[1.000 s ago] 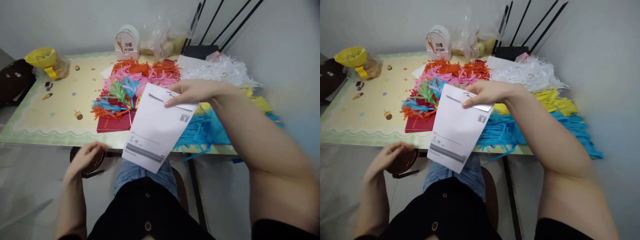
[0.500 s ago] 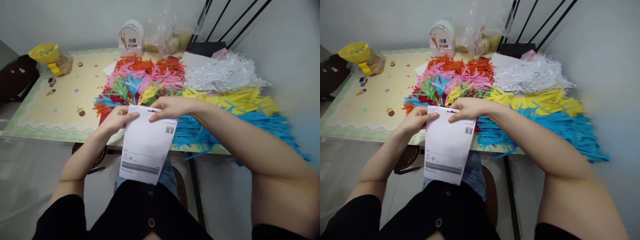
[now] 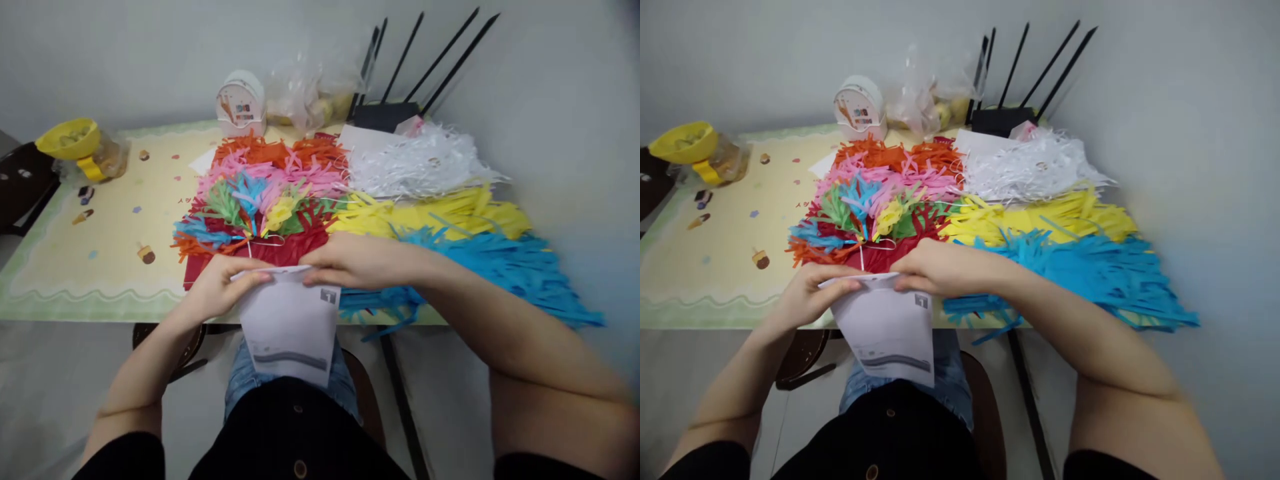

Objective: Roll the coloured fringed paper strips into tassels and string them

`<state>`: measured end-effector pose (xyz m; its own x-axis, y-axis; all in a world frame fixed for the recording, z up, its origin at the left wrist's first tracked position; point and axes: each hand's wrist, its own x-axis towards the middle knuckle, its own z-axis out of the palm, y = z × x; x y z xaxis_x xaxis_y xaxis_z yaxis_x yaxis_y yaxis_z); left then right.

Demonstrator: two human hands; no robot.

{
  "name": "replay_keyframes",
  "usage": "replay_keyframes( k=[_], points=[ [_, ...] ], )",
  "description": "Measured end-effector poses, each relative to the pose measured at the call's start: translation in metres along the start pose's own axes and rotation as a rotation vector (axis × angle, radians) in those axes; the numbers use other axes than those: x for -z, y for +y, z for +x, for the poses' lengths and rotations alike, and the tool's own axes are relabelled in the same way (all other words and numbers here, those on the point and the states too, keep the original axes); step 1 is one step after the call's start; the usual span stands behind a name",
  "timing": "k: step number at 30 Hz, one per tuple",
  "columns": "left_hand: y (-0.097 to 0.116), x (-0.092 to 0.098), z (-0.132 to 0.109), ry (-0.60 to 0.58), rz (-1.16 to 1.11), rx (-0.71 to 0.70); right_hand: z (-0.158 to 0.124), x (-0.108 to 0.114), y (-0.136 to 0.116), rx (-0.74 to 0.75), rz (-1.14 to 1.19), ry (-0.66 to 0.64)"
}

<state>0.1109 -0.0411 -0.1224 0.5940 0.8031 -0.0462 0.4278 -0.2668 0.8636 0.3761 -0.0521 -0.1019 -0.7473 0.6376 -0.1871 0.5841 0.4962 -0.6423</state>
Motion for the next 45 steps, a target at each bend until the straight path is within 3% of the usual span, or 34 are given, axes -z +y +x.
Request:
replay_keyframes(
  k=[4, 7, 9, 12, 13, 15, 18, 21, 27, 31, 35, 38, 40, 42, 45],
  points=[
    [-0.016, -0.007, 0.002, -0.010, -0.056, 0.097, -0.003, 0.002, 0.018, -0.041, 0.063, -0.037],
    [-0.027, -0.014, 0.006, 0.068, -0.071, 0.090, 0.003, 0.043, 0.067, -0.138, 0.171, 0.023],
    [-0.030, -0.018, 0.008, 0.105, -0.073, 0.080, 0.009, 0.086, 0.121, -0.349, 0.143, 0.462],
    [-0.029, -0.023, 0.012, 0.093, -0.064, 0.092, 0.023, 0.142, 0.213, -0.670, -0.046, 0.899],
    [-0.028, -0.024, 0.014, 0.086, -0.062, 0.095, 0.028, 0.153, 0.241, -0.773, -0.119, 0.967],
    [-0.026, -0.026, 0.018, 0.062, -0.063, 0.092, 0.040, 0.164, 0.287, -0.873, -0.158, 0.947],
    [-0.024, -0.026, 0.024, 0.031, -0.071, 0.095, 0.053, 0.163, 0.328, -0.923, -0.136, 0.870],
    [-0.025, -0.026, 0.030, 0.018, -0.103, 0.145, 0.052, 0.164, 0.344, -0.947, -0.110, 0.845],
    [-0.030, -0.031, 0.037, -0.045, -0.217, 0.257, 0.025, 0.180, 0.354, -0.864, 0.034, 1.008],
    [-0.033, -0.039, 0.041, -0.084, -0.214, 0.243, 0.025, 0.171, 0.355, -0.845, 0.063, 1.000],
    [-0.011, -0.039, 0.057, -0.124, -0.167, 0.212, 0.038, 0.159, 0.361, -0.761, 0.069, 1.157],
    [0.028, -0.031, 0.091, -0.120, -0.043, 0.125, 0.042, 0.156, 0.370, -0.682, -0.071, 1.250],
    [0.055, -0.025, 0.125, -0.155, 0.047, 0.037, 0.042, 0.156, 0.376, -0.619, -0.154, 1.241],
    [0.075, -0.020, 0.170, -0.208, 0.091, 0.002, 0.040, 0.157, 0.380, -0.553, -0.182, 1.199],
    [0.086, -0.019, 0.252, -0.214, 0.032, 0.103, 0.037, 0.161, 0.383, -0.501, -0.178, 1.155]
  ],
)
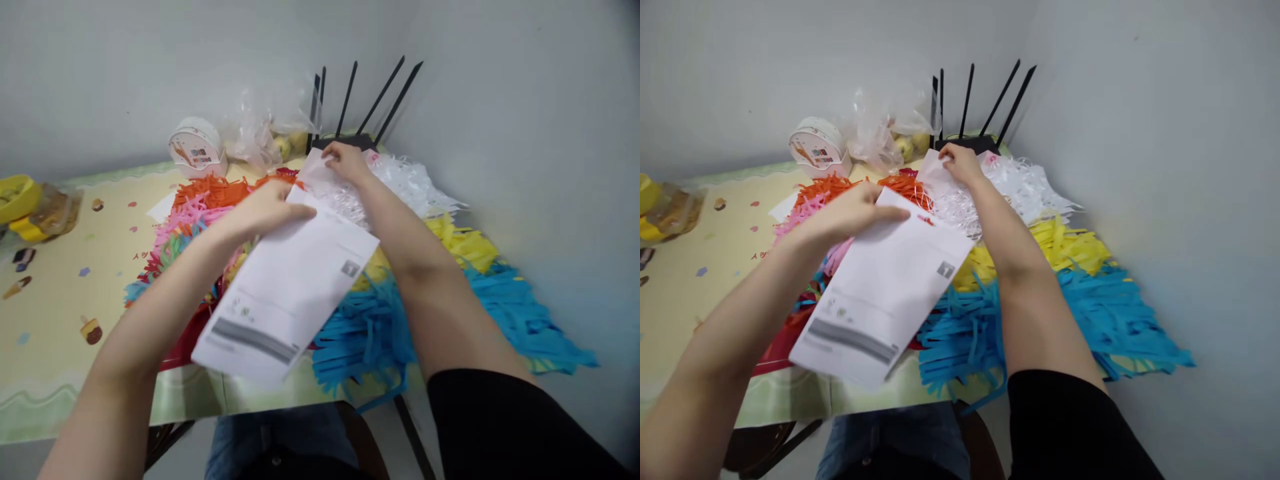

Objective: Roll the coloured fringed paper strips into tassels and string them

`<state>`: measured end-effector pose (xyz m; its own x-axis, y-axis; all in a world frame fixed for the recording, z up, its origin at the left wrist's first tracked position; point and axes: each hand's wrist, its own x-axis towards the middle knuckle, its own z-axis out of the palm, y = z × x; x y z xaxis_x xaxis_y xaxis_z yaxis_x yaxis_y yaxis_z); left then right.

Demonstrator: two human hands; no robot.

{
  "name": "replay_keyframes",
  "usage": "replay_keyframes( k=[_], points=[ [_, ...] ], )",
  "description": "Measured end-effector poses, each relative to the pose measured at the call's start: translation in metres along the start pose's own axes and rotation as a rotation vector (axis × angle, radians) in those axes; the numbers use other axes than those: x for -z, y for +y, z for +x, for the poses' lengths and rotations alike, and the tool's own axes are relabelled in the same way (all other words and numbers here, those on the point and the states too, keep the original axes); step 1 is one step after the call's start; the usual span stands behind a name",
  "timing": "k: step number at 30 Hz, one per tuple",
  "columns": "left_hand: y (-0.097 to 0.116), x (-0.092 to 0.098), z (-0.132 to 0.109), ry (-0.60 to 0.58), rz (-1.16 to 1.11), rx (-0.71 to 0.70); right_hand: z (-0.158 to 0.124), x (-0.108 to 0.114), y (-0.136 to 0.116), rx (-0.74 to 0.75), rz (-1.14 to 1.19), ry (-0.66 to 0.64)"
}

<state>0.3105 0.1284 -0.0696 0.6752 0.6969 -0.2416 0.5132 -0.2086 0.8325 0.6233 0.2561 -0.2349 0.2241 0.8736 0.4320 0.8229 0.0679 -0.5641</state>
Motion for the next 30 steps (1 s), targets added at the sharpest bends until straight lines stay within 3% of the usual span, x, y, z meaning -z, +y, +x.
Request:
replay_keyframes(
  k=[3, 6, 10, 16, 19, 25, 30],
  points=[
    [0.002, 0.011, 0.089, 0.007, -0.075, 0.102, 0.004, 0.008, 0.001, -0.007, 0.054, -0.028],
    [-0.006, 0.012, 0.164, 0.122, 0.044, 0.163, 0.005, 0.018, 0.003, 0.009, 0.115, -0.072],
    [-0.026, 0.004, 0.218, 0.167, 0.067, 0.084, 0.004, 0.028, 0.004, 0.021, 0.160, -0.139],
    [-0.051, 0.004, 0.236, 0.160, -0.172, 0.048, 0.009, 0.037, 0.004, -0.010, 0.184, -0.208],
    [-0.057, 0.005, 0.233, 0.184, -0.262, 0.024, 0.010, 0.043, -0.001, 0.029, 0.131, -0.188],
    [-0.070, -0.009, 0.216, 0.222, -0.332, 0.000, -0.007, 0.044, -0.020, 0.285, -0.027, -0.159],
    [-0.079, -0.017, 0.214, 0.156, -0.424, -0.018, -0.016, 0.042, -0.023, 0.277, -0.042, -0.194]
  ],
)
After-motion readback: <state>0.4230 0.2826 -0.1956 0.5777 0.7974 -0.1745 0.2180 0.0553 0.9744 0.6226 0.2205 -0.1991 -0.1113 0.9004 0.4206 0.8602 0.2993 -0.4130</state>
